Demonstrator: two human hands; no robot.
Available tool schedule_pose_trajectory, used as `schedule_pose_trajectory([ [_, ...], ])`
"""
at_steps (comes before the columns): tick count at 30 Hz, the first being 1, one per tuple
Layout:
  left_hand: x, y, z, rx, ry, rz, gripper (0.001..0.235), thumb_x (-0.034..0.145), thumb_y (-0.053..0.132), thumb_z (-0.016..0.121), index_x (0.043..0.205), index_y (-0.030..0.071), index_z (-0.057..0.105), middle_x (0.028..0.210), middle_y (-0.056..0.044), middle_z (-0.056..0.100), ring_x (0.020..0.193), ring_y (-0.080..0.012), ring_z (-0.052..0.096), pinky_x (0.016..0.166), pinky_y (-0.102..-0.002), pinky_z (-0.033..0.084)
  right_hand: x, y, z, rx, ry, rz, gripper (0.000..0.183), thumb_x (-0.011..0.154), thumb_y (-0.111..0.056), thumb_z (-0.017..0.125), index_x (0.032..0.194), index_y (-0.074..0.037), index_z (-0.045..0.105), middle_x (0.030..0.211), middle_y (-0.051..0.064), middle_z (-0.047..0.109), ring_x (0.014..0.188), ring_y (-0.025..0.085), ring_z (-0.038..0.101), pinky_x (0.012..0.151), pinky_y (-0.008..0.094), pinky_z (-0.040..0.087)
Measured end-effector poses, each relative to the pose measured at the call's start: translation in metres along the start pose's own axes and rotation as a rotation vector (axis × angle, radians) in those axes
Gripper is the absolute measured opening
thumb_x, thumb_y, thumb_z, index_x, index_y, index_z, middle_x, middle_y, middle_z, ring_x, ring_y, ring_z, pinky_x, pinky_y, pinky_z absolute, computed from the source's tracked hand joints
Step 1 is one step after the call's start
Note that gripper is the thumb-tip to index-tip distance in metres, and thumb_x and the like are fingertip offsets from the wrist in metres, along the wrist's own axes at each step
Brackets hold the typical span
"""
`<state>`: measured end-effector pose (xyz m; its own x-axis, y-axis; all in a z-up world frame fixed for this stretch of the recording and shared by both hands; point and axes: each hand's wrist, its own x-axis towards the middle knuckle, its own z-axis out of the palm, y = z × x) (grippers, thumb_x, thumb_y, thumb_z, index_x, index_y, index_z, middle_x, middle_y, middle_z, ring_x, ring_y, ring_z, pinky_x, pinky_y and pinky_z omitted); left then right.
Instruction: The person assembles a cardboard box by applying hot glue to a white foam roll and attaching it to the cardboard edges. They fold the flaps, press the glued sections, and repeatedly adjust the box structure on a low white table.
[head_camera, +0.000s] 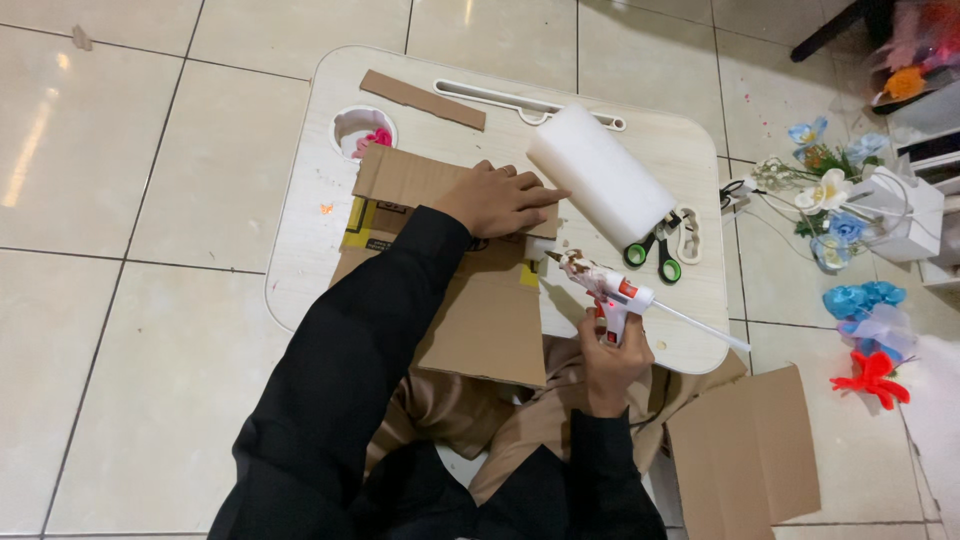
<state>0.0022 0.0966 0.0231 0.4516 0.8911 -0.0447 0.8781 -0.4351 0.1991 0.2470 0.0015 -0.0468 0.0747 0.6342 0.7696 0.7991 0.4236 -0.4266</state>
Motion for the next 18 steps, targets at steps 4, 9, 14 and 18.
schedule_pose_trajectory([
  [4, -0.001, 0.0, -0.001, 0.002, -0.007, -0.01, 0.044, 0.087, 0.05, 0.015, 0.129, 0.039, 0.026, 0.12, 0.005, 0.041, 0.11, -0.0226, 0.045, 0.089, -0.041, 0.036, 0.001, -0.005, 0.001, 0.041, 0.005, 0.012, 0.026, 0.06, -0.007, 0.074, 0.083, -0.003, 0.062, 0.061, 0.012, 0.059, 0.057, 0.031, 0.059, 0.054, 0.031, 0.047],
  [9, -0.002, 0.002, -0.005, -0.002, -0.026, -0.005, 0.046, 0.087, 0.05, 0.014, 0.13, 0.039, 0.025, 0.123, 0.005, 0.041, 0.111, -0.0218, 0.044, 0.09, -0.041, 0.035, 0.003, -0.006, 0.003, 0.049, -0.015, -0.004, 0.026, 0.059, -0.003, 0.071, 0.083, -0.002, 0.061, 0.061, 0.012, 0.059, 0.057, 0.032, 0.059, 0.053, 0.034, 0.047],
  [14, -0.002, 0.002, -0.006, -0.008, -0.037, -0.002, 0.047, 0.087, 0.051, 0.012, 0.13, 0.039, 0.025, 0.123, 0.005, 0.041, 0.112, -0.0214, 0.043, 0.09, -0.041, 0.035, 0.004, -0.01, 0.001, 0.056, -0.032, -0.007, 0.025, 0.059, -0.003, 0.07, 0.082, -0.002, 0.061, 0.06, 0.013, 0.057, 0.056, 0.033, 0.059, 0.053, 0.033, 0.047],
  [18, -0.004, 0.002, -0.008, 0.001, -0.041, 0.002, 0.047, 0.087, 0.051, 0.012, 0.131, 0.039, 0.025, 0.124, 0.004, 0.04, 0.113, -0.0212, 0.042, 0.091, -0.041, 0.035, 0.002, -0.007, 0.001, 0.047, -0.042, -0.019, 0.025, 0.059, -0.002, 0.069, 0.081, 0.0, 0.06, 0.059, 0.015, 0.055, 0.055, 0.035, 0.057, 0.051, 0.033, 0.047],
])
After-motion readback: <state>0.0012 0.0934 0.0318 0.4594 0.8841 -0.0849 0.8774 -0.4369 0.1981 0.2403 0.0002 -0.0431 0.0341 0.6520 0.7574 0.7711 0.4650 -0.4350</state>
